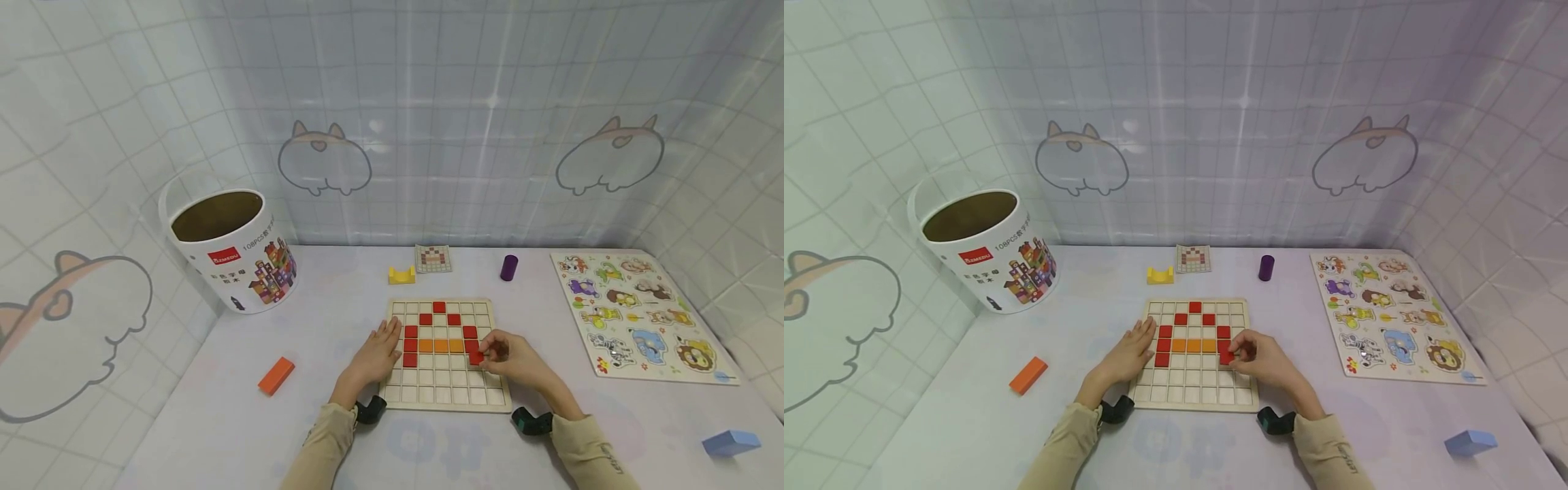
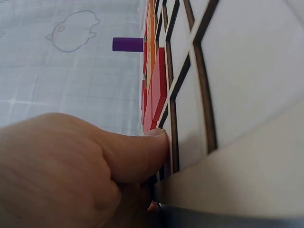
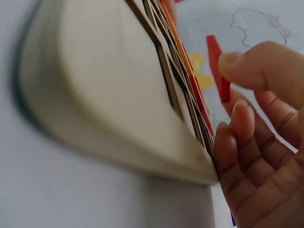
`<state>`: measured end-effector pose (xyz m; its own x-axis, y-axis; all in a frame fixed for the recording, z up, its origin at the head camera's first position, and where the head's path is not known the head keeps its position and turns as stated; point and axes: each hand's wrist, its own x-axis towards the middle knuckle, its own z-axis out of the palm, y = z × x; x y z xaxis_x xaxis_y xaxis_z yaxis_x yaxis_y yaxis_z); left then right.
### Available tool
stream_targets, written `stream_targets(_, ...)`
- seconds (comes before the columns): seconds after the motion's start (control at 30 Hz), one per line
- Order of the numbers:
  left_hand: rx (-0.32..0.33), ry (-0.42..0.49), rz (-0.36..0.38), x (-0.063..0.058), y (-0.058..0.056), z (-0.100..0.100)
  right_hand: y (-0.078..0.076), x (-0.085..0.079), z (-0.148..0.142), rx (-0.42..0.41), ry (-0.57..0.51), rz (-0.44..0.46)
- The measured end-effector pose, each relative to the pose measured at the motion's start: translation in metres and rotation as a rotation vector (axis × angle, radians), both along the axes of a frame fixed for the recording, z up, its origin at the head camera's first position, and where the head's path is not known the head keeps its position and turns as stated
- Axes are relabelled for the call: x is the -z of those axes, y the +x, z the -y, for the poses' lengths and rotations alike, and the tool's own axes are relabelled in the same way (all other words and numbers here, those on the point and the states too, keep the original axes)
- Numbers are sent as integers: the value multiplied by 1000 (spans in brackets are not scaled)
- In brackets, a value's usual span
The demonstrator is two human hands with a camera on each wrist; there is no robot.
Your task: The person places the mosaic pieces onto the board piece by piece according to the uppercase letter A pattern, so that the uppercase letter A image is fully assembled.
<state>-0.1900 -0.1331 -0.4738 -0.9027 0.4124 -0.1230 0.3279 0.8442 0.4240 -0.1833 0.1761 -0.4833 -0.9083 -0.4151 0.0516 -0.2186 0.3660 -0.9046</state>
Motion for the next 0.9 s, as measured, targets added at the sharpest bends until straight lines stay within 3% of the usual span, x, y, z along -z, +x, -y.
stream_targets(0.4,2,-26,-3,0,-1,0,-1,3,6,-11,71,-63)
stream_targets(0.9,3,-26,0,0,-2,0,0,5,9,1,82,-105)
